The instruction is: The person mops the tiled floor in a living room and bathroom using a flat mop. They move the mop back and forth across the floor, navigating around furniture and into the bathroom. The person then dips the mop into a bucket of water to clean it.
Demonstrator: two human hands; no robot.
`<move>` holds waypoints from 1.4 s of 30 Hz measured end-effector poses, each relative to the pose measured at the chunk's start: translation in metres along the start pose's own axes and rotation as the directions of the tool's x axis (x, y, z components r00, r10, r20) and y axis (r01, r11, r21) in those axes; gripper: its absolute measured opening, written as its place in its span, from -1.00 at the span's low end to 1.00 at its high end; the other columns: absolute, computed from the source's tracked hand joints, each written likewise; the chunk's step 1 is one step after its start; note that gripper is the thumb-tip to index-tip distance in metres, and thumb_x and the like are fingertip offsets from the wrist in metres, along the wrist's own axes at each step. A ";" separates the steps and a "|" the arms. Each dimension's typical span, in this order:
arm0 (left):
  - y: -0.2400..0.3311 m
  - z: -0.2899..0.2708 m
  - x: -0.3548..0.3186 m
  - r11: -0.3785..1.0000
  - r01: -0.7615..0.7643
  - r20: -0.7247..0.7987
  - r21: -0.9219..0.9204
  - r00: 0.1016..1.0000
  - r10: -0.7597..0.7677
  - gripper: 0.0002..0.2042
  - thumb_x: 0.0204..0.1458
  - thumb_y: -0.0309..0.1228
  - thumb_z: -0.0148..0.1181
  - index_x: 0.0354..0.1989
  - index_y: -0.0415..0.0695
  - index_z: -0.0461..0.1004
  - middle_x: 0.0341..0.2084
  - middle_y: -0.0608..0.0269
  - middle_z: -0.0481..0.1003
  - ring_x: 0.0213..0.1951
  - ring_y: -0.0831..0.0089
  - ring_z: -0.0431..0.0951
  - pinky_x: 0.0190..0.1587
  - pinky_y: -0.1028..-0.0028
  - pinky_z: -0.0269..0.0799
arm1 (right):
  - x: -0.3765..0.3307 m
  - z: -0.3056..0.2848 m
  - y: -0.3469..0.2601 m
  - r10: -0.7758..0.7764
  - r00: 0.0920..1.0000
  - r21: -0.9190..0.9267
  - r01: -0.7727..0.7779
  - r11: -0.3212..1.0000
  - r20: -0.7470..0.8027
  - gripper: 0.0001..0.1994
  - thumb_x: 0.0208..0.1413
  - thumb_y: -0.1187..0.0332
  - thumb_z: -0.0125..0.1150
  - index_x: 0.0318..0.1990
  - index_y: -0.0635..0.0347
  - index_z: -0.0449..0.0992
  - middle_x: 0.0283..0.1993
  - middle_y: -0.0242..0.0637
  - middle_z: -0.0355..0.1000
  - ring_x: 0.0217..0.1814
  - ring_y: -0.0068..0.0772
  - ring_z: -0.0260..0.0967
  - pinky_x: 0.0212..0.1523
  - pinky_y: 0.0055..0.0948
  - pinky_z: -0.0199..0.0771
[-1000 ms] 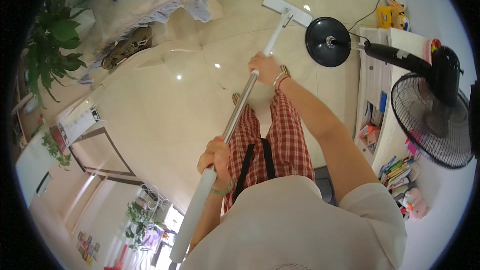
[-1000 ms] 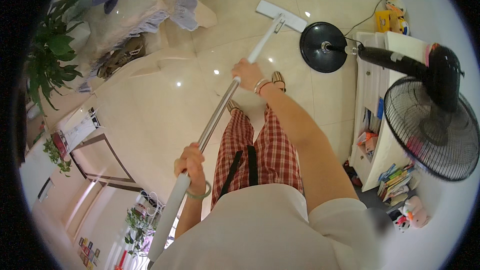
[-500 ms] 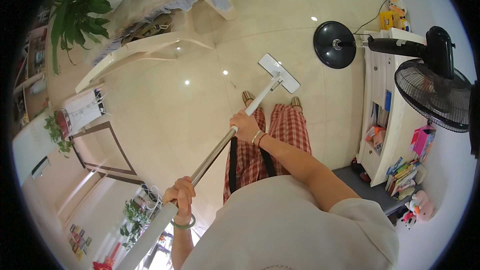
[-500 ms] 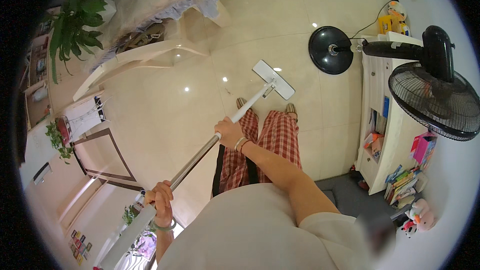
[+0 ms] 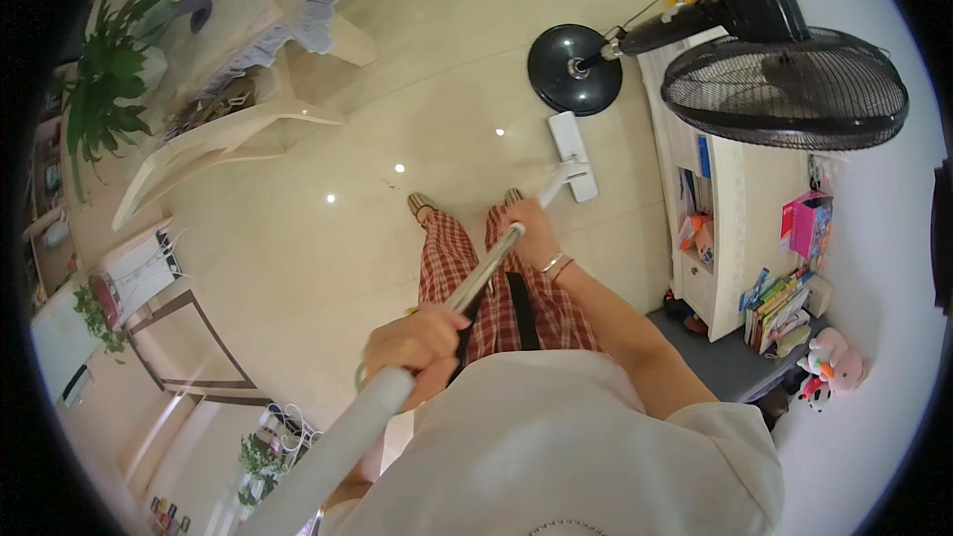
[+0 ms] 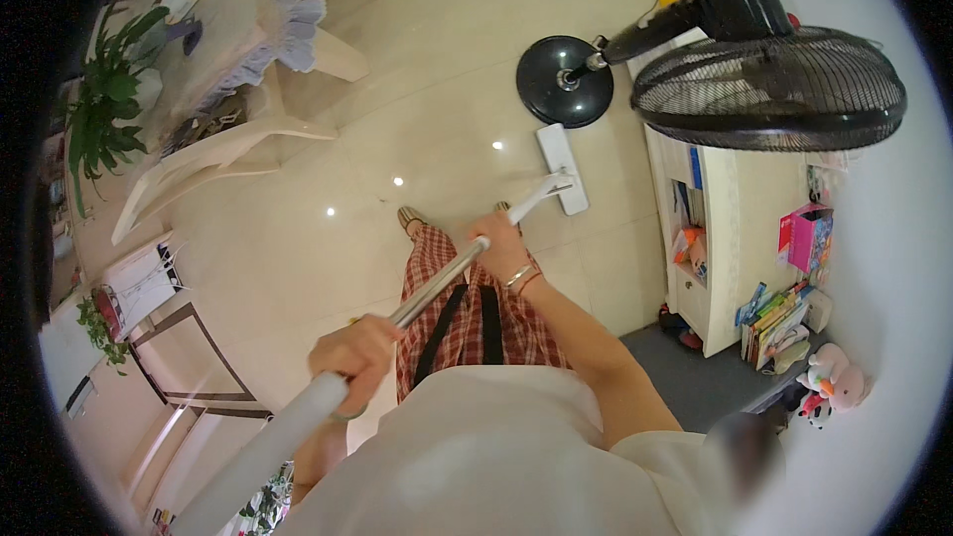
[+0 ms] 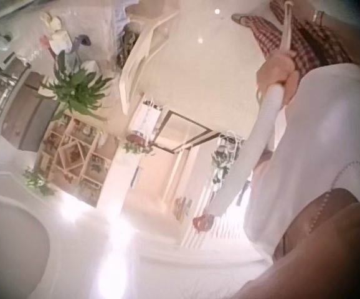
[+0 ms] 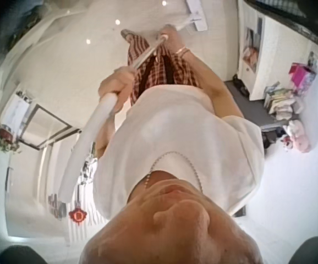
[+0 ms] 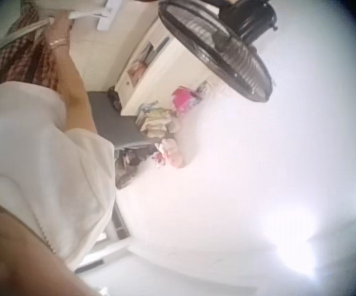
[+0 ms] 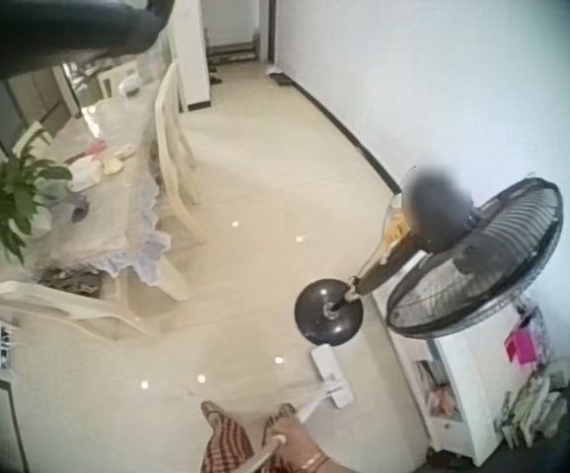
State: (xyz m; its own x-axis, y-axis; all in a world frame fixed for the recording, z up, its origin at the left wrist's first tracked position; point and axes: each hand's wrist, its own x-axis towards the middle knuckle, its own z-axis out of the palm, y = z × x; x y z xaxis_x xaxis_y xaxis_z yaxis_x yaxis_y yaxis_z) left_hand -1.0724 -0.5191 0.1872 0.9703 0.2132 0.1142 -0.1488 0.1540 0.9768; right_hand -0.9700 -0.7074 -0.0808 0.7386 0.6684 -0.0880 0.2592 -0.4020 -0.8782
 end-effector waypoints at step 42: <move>0.021 -0.149 -0.114 0.982 0.119 -0.229 0.147 0.970 -0.083 -0.76 0.11 -0.64 -0.04 -0.58 -0.13 0.17 -0.68 0.27 0.29 -0.57 0.43 0.26 -0.24 0.22 0.32 | 0.032 0.206 -0.062 0.009 0.999 -0.021 -0.008 1.000 0.048 -0.86 -0.24 0.49 0.27 -0.51 -0.05 0.48 -0.38 -0.46 0.41 -0.13 -0.17 0.30 -0.27 -0.15 0.35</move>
State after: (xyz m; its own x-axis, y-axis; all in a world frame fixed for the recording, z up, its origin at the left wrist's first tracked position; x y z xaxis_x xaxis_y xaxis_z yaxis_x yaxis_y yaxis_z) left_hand -1.2150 -0.3966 0.1679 0.9100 0.4145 -0.0118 -0.0029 0.0348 0.9994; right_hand -1.0904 -0.5320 -0.1261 0.7099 0.6943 -0.1181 0.2667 -0.4201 -0.8674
